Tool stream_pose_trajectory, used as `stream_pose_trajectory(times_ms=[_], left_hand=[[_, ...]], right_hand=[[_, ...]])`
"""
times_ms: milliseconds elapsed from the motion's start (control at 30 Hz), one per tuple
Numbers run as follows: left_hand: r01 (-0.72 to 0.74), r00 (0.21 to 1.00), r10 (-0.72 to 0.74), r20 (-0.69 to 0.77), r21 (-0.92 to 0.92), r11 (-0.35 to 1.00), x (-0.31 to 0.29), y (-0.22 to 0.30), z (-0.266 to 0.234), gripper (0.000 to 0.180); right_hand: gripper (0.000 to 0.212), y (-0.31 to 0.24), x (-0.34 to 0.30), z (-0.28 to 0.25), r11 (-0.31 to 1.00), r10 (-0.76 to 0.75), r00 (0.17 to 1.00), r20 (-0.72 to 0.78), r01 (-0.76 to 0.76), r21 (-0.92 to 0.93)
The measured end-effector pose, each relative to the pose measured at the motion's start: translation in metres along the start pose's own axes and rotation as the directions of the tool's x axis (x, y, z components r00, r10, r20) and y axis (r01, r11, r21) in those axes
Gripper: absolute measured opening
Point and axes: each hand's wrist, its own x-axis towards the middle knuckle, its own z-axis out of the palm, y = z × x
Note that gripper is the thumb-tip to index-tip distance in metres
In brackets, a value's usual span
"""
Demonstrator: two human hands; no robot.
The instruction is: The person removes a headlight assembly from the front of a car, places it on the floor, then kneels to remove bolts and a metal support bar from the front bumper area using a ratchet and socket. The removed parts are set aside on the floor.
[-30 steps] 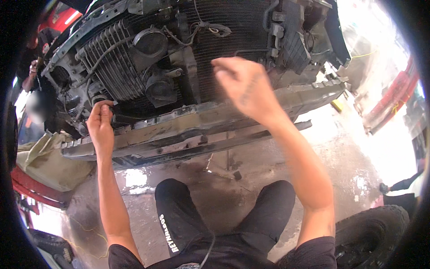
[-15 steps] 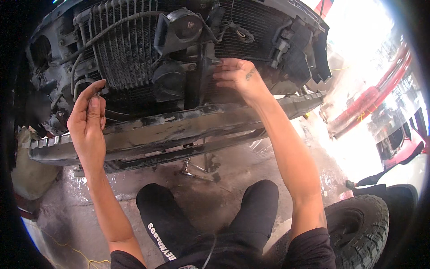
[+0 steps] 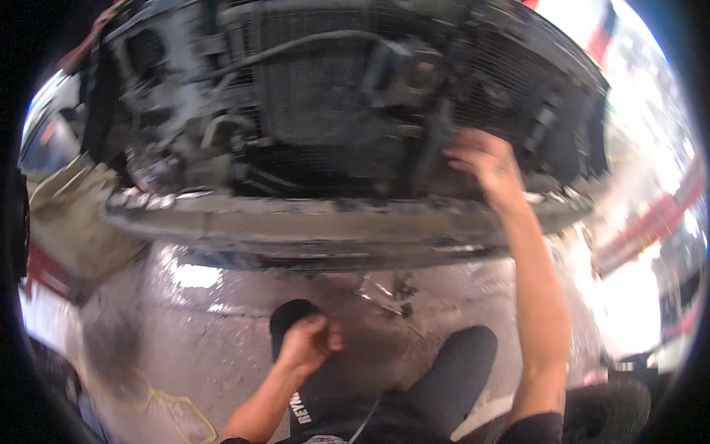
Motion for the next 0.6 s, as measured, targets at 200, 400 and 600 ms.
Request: stream_pose_trajectory(times_ms=[200,400,600], left_hand=[[-0.307,0.952,0.300,-0.068,-0.157,0.939,-0.007,-0.001,-0.058,0.034],[-0.722,0.684,0.729,0.011,-0.129,0.680,-0.061,0.078,-0.038,0.037],[-0.674,0.701,0.708,0.082,-0.249,0.696,-0.084,0.104,-0.010,0.039]], right_hand=[[0.049,-0.018,-0.007,0.002,0.998,0.063,0.997,-0.040,-0.062,0.011],[0.043,-0.020,-0.002,0.014,0.997,0.070,0.997,0.012,-0.071,0.024],[0.043,0.000,0.006,-0.018,0.992,0.110,0.994,0.014,-0.111,0.059]])
